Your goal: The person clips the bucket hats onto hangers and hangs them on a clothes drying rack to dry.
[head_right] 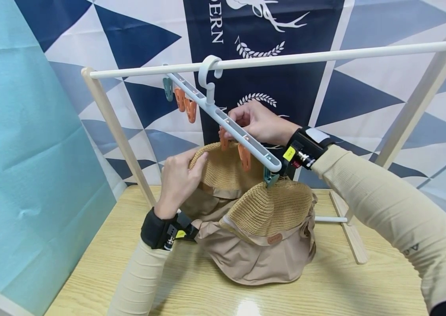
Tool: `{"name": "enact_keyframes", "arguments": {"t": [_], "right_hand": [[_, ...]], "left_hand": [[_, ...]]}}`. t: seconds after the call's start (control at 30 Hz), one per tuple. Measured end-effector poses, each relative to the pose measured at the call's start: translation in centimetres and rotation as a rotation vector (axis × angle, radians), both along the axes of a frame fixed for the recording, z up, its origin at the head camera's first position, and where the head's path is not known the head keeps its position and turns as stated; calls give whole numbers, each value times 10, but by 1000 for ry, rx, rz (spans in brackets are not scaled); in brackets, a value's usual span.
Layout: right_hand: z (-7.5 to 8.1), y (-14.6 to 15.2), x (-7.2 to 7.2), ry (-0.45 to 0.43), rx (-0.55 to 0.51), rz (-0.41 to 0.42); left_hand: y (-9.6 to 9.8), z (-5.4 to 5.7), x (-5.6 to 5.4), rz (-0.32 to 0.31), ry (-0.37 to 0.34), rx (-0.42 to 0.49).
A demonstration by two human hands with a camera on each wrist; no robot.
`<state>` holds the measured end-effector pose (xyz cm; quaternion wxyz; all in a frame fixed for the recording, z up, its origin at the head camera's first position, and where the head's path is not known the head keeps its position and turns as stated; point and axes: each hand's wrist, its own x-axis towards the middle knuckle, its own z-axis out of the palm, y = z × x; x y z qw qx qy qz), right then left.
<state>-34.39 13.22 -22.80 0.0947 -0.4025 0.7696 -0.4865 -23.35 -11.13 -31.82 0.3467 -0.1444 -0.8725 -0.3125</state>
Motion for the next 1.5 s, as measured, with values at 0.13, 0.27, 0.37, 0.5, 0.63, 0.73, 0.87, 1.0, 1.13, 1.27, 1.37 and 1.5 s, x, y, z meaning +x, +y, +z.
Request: {"name": "enact_keyframes", "arguments": {"t": [0.13, 0.27, 0.37, 0.5, 0.63, 0.73, 0.87, 1.0, 1.13, 1.27, 1.37, 1.5], "right_hand": [[0, 1, 1, -11, 21, -30], [1, 1, 1, -22, 39, -54], [1, 0, 1, -25, 54, -69], [2, 0, 3, -51, 78, -79], [3, 2, 4, -69, 89, -71], [3, 2, 4, -69, 88, -64], [2, 3, 3, -66, 89, -60], [1, 4, 2, -55, 91, -34], [2, 4, 1, -38, 102, -20], [2, 4, 1, -16, 121, -40], [2, 4, 0, -18, 123, -46], [2, 3, 1, -16, 131, -50]], "left_hand": [[1, 0, 1, 6, -5, 1], [1, -2, 1, 15, -1, 0], [1, -3, 1, 18, 5, 1], [0, -5, 0, 18, 4, -2], [-1, -7, 0, 14, 2, -9], [-2, -7, -1, 12, 2, -17], [-2, -7, 0, 23, -8, -45], [-4, -8, 3, 70, 6, -105], [-10, -11, 7, 113, 68, -172], [-21, -15, 9, 103, 150, -222], [-31, -20, 11, 60, 180, -242], [-43, -25, 13, 1, 162, -257]]}}
